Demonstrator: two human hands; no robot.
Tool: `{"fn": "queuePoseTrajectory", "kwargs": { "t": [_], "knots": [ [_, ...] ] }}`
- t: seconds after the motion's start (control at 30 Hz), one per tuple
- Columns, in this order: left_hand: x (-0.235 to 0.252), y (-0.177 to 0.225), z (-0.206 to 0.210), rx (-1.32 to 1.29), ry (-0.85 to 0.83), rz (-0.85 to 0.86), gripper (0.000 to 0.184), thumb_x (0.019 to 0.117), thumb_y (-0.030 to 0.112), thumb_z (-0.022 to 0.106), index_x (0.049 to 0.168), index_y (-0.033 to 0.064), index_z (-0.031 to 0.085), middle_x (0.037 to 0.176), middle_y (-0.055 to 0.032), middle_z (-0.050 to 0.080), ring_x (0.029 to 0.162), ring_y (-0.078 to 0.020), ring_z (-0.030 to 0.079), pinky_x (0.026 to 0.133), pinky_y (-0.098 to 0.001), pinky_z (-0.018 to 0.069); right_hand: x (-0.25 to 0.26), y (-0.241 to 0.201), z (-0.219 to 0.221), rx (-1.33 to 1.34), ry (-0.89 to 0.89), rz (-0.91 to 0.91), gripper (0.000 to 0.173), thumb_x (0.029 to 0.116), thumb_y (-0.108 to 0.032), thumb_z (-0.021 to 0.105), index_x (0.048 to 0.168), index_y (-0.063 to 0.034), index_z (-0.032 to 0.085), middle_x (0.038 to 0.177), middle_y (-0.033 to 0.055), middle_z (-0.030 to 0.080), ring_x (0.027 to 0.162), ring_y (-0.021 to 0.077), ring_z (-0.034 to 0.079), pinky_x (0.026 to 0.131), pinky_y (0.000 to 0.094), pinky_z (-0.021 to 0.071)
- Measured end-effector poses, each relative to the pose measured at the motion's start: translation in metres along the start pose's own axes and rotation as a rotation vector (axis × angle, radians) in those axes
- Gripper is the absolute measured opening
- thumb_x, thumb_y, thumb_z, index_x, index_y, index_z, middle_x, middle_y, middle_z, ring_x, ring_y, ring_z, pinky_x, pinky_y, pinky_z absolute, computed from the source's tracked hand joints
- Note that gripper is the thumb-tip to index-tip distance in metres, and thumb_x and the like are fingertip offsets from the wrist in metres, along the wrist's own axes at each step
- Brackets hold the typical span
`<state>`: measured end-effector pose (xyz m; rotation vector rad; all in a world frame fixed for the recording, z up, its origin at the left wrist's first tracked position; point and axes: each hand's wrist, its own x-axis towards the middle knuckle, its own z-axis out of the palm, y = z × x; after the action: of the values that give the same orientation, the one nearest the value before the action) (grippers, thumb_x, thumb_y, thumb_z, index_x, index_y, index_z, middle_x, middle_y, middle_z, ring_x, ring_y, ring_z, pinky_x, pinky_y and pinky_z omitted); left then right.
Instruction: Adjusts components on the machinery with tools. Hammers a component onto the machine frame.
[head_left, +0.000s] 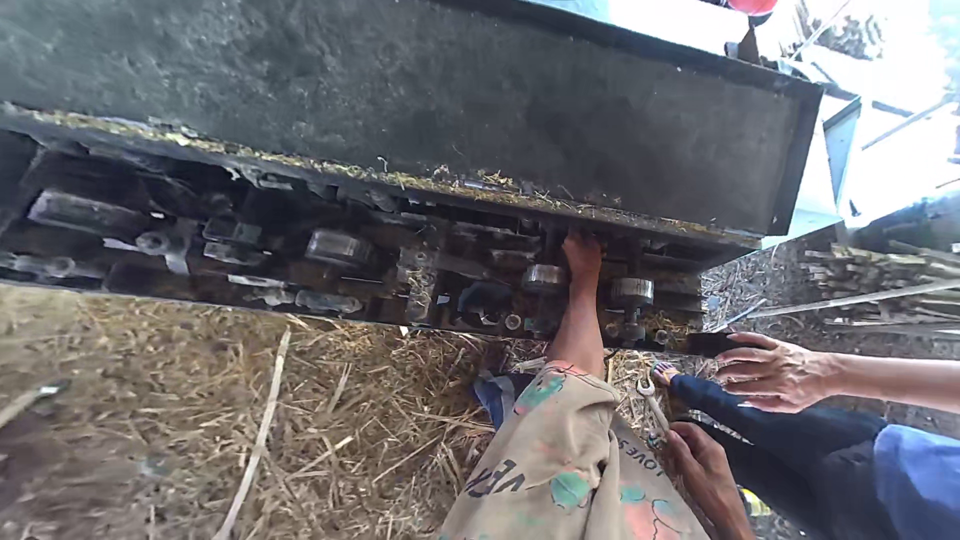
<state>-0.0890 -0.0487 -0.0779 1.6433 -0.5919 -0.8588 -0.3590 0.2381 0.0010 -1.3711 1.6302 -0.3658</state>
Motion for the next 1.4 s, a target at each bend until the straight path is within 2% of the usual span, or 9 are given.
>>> {"fn": "queuePoseTrajectory", "kwargs": {
  "t": [0.23, 0.4, 0.57, 0.73, 0.87, 0.97, 1.13, 1.27, 1.4],
  "knots": [
    [-0.001, 0.008, 0.009, 0.175, 0.171, 0.003, 0.029, 0.0881, 0.006, 0.071, 0.115, -0.0044, 0.068, 0.101, -0.0218, 0.074, 0.095, -0.0353, 0.074, 0.088, -0.0542, 0.0580, 0.009, -0.008, -0.016, -0.056, -0.017, -0.020, 0.026, 0.1010, -0.019, 0.053, 0.112, -0.0003, 0.069, 0.076, 0.0015, 0.069, 0.059, 0.0087, 0.062, 0.056, 0.0271, 0.0547],
    [0.000, 0.008, 0.013, 0.201, 0.256, 0.041, 0.028, 0.0860, 0.007, 0.074, 0.112, -0.0024, 0.070, 0.099, -0.0198, 0.076, 0.094, -0.0353, 0.074, 0.088, -0.0555, 0.0571, 0.008, -0.011, -0.021, -0.068, 0.022, -0.030, 0.025, 0.1012, -0.017, 0.054, 0.112, 0.0010, 0.068, 0.076, 0.0022, 0.069, 0.057, 0.0077, 0.062, 0.053, 0.0254, 0.0539],
    [0.000, 0.008, 0.019, 0.168, 0.314, 0.039, 0.028, 0.0840, 0.008, 0.076, 0.109, -0.0029, 0.069, 0.092, -0.0187, 0.075, 0.087, -0.0342, 0.074, 0.082, -0.0545, 0.0576, 0.002, -0.009, -0.021, -0.063, 0.043, -0.040, 0.024, 0.0999, -0.015, 0.056, 0.112, 0.0015, 0.069, 0.077, 0.0029, 0.070, 0.061, 0.0080, 0.064, 0.056, 0.0254, 0.0563],
    [-0.002, 0.012, 0.021, 0.187, 0.349, 0.033, 0.032, 0.0878, 0.011, 0.075, 0.115, -0.0049, 0.069, 0.095, -0.0210, 0.075, 0.090, -0.0369, 0.074, 0.086, -0.0557, 0.0565, -0.005, -0.010, -0.022, -0.075, 0.070, -0.040, 0.023, 0.0993, -0.012, 0.056, 0.110, 0.0051, 0.068, 0.076, 0.0029, 0.069, 0.059, 0.0052, 0.062, 0.056, 0.0224, 0.0539],
    [-0.006, 0.012, 0.024, 0.210, 0.321, -0.011, 0.033, 0.0924, 0.012, 0.071, 0.122, -0.0025, 0.066, 0.099, -0.0205, 0.075, 0.092, -0.0364, 0.074, 0.086, -0.0545, 0.0571, -0.008, -0.006, -0.021, -0.063, 0.061, -0.024, 0.024, 0.1007, -0.015, 0.056, 0.111, 0.0026, 0.068, 0.076, 0.0017, 0.069, 0.059, 0.0054, 0.062, 0.056, 0.0222, 0.0536],
    [-0.004, 0.011, 0.014, 0.216, 0.219, -0.009, 0.037, 0.0952, 0.012, 0.067, 0.128, -0.0035, 0.063, 0.102, -0.0215, 0.075, 0.096, -0.0365, 0.074, 0.089, -0.0537, 0.0570, -0.005, -0.006, -0.018, -0.059, 0.021, -0.010, 0.024, 0.1007, -0.017, 0.056, 0.112, 0.0002, 0.069, 0.078, 0.0015, 0.070, 0.062, 0.0071, 0.064, 0.058, 0.0243, 0.0549],
    [-0.003, 0.025, -0.009, 0.355, -0.021, -0.019, 0.023, 0.0965, 0.013, 0.065, 0.111, -0.0049, 0.068, 0.104, -0.0242, 0.073, 0.104, -0.0392, 0.071, 0.093, -0.0556, 0.0548, 0.001, -0.010, -0.014, -0.063, -0.062, -0.028, 0.023, 0.1012, -0.016, 0.055, 0.112, -0.0004, 0.069, 0.078, 0.0013, 0.070, 0.061, 0.0073, 0.063, 0.057, 0.0238, 0.0543],
    [-0.002, 0.026, -0.011, 0.361, -0.053, -0.042, 0.025, 0.0999, 0.016, 0.062, 0.115, -0.0030, 0.068, 0.107, -0.0244, 0.072, 0.105, -0.0387, 0.071, 0.095, -0.0556, 0.0546, 0.007, -0.012, -0.009, -0.049, -0.072, -0.037, 0.024, 0.1013, -0.016, 0.055, 0.114, 0.0005, 0.068, 0.077, 0.0021, 0.070, 0.060, 0.0086, 0.064, 0.056, 0.0257, 0.0553],
    [0.001, 0.019, -0.011, 0.330, -0.034, -0.015, 0.026, 0.0978, 0.014, 0.064, 0.116, -0.0040, 0.067, 0.109, -0.0244, 0.072, 0.105, -0.0392, 0.071, 0.096, -0.0558, 0.0545, 0.005, -0.012, -0.006, -0.030, -0.054, -0.018, 0.025, 0.1013, -0.016, 0.054, 0.114, 0.0010, 0.067, 0.077, 0.0017, 0.070, 0.060, 0.0078, 0.063, 0.055, 0.0244, 0.0542]
  ]
}}
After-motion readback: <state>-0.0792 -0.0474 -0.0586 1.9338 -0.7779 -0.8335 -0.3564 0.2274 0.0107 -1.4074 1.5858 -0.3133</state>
